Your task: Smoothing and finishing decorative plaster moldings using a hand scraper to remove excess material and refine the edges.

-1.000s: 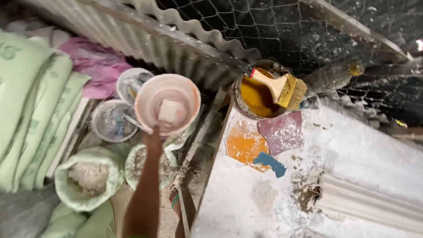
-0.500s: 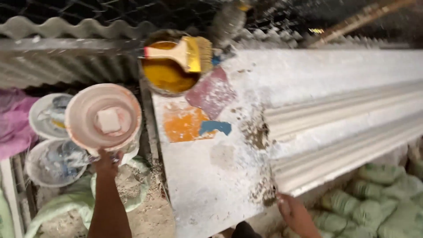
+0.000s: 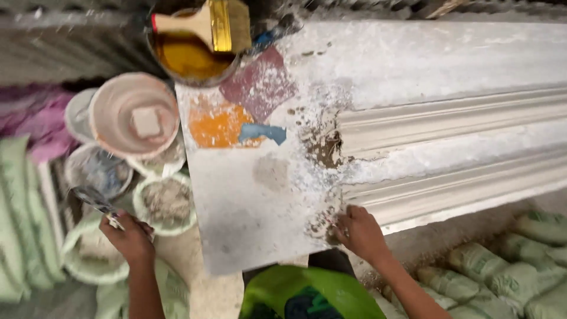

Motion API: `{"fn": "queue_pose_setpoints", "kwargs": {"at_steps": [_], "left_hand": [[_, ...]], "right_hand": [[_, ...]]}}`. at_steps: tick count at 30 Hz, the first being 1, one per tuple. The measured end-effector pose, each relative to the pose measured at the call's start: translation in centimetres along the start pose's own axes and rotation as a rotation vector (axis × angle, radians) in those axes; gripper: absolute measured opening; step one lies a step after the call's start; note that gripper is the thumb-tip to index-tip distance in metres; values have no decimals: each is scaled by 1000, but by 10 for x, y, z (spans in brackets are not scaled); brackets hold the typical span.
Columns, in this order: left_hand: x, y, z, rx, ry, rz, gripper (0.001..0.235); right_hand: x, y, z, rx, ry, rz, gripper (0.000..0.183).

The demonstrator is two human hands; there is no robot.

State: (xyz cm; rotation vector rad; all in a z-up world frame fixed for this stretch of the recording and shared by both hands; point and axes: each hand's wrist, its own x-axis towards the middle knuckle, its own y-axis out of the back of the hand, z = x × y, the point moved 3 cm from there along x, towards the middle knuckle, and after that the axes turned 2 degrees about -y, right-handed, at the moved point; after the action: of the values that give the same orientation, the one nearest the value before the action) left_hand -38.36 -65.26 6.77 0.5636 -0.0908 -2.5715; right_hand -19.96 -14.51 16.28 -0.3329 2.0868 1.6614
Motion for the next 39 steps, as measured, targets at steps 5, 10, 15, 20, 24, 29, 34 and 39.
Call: {"fn": "queue_pose_setpoints", "kwargs": {"at_steps": [5,10,15,20,24,29,34,39], "left_hand": [[-170,30,-65,374,-9,-156,18],[-352,-120,-35,727,-127,-285,51],[-489,-219,-83,812,-79,-192,26],[-526,-238,-89,963,-177,-293,51],[-506,-220,-99,1267,-438,-396,64],[-477,-219,-47,1347,-447,-614,46],[-474,-227,-24,1331,-396,-739,31],[-469,-233,-17,1201,-242,-795,19]], "right_hand": [[11,10,51,640,183,-215,20],[48,6,79,732,333,-405,33],[65,-18,91,540,422,-308,44],[40,-13,108,990,276,-360,50],[41,6,97,1182,326,-351,37],[39,16,98,914,219,-140,24],[41,10,109,610,263,80,21],[32,5,109,442,543,284,29]]}}
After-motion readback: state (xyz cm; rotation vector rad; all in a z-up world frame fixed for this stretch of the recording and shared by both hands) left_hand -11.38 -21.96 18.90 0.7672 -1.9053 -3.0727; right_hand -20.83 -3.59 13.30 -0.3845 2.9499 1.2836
